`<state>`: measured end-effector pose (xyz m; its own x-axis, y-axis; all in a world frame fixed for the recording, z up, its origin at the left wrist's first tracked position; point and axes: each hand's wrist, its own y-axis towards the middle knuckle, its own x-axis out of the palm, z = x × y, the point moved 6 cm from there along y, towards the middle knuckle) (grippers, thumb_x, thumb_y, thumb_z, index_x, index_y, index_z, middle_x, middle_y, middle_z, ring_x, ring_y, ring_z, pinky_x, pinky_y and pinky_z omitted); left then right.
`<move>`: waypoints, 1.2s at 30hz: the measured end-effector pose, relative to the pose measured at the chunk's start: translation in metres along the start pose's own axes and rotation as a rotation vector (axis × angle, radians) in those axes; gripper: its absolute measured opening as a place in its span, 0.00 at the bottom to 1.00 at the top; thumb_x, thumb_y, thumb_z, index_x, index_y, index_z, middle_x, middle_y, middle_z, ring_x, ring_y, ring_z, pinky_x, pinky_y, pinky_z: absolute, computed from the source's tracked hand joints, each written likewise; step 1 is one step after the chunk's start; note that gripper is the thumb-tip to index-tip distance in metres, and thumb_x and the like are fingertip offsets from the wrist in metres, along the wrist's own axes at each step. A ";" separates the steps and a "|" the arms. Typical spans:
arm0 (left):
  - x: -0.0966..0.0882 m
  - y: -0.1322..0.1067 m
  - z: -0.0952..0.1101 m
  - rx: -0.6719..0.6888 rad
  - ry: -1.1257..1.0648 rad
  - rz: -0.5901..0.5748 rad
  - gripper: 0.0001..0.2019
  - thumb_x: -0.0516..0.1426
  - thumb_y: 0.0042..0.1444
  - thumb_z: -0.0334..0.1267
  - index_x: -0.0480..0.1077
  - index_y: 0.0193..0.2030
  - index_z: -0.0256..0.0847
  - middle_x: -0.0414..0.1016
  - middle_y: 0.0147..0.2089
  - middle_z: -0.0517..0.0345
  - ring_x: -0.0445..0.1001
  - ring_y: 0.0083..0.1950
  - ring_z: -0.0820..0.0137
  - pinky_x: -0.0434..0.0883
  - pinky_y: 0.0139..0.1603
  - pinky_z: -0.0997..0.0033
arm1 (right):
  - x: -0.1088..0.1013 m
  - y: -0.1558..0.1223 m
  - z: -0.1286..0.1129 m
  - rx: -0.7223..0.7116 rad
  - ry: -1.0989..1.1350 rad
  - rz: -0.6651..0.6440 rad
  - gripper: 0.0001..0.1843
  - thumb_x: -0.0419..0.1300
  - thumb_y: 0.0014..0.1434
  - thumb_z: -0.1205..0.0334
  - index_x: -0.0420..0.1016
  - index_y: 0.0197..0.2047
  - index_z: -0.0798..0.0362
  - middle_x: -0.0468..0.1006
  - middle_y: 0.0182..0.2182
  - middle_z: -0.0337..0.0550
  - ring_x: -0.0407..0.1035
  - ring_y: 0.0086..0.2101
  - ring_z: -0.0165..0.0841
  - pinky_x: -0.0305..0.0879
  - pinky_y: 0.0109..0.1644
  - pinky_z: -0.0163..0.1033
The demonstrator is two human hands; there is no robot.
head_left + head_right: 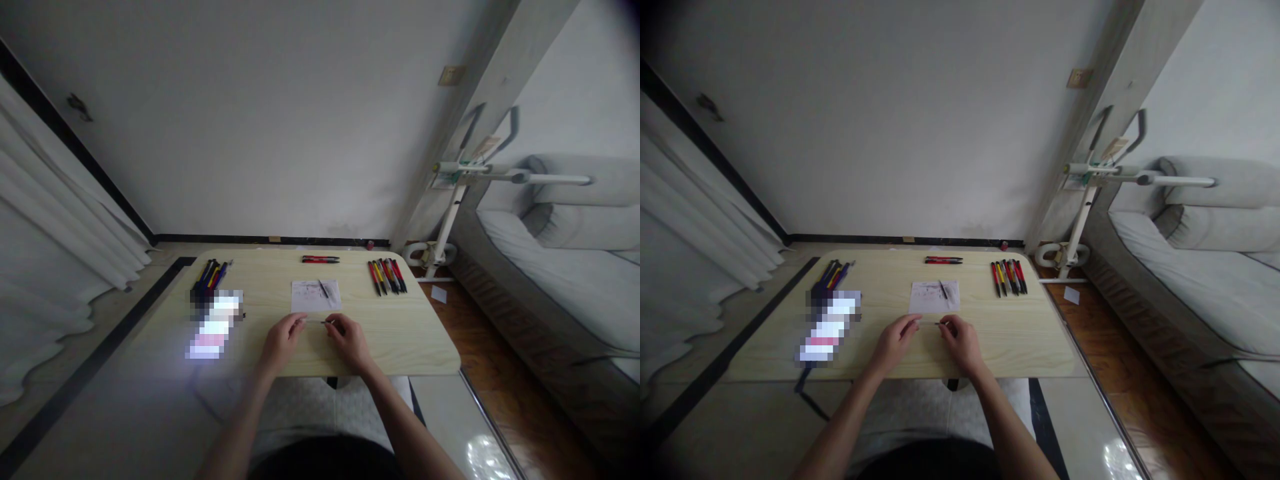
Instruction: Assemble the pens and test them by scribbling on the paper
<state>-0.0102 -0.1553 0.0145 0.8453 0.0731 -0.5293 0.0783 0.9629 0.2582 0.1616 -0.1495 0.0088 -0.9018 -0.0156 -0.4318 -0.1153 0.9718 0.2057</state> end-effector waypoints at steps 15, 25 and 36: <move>0.003 -0.001 -0.002 0.006 0.085 -0.012 0.10 0.51 0.54 0.39 0.68 0.42 0.43 0.74 0.39 0.54 0.73 0.39 0.68 0.68 0.41 0.70 | -0.001 0.000 0.000 0.013 -0.019 0.015 0.11 0.54 0.53 0.58 0.73 0.36 0.54 0.73 0.21 0.38 0.66 0.23 0.29 0.59 0.27 0.31; 0.002 0.001 0.002 0.072 0.076 0.002 0.11 0.51 0.54 0.35 0.69 0.44 0.43 0.73 0.42 0.54 0.71 0.42 0.67 0.67 0.44 0.68 | -0.001 0.000 0.007 0.026 0.017 0.037 0.13 0.55 0.53 0.56 0.75 0.38 0.53 0.76 0.25 0.41 0.69 0.25 0.31 0.63 0.30 0.33; 0.002 0.000 -0.005 -0.019 0.096 -0.013 0.16 0.53 0.53 0.39 0.67 0.48 0.43 0.75 0.36 0.54 0.72 0.33 0.69 0.68 0.36 0.72 | -0.001 0.000 0.009 0.041 0.046 0.056 0.15 0.56 0.52 0.55 0.76 0.39 0.54 0.78 0.29 0.45 0.71 0.28 0.34 0.67 0.34 0.37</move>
<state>-0.0107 -0.1542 0.0095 0.7895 0.0841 -0.6080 0.0785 0.9686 0.2359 0.1664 -0.1470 0.0015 -0.9248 0.0294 -0.3792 -0.0477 0.9802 0.1922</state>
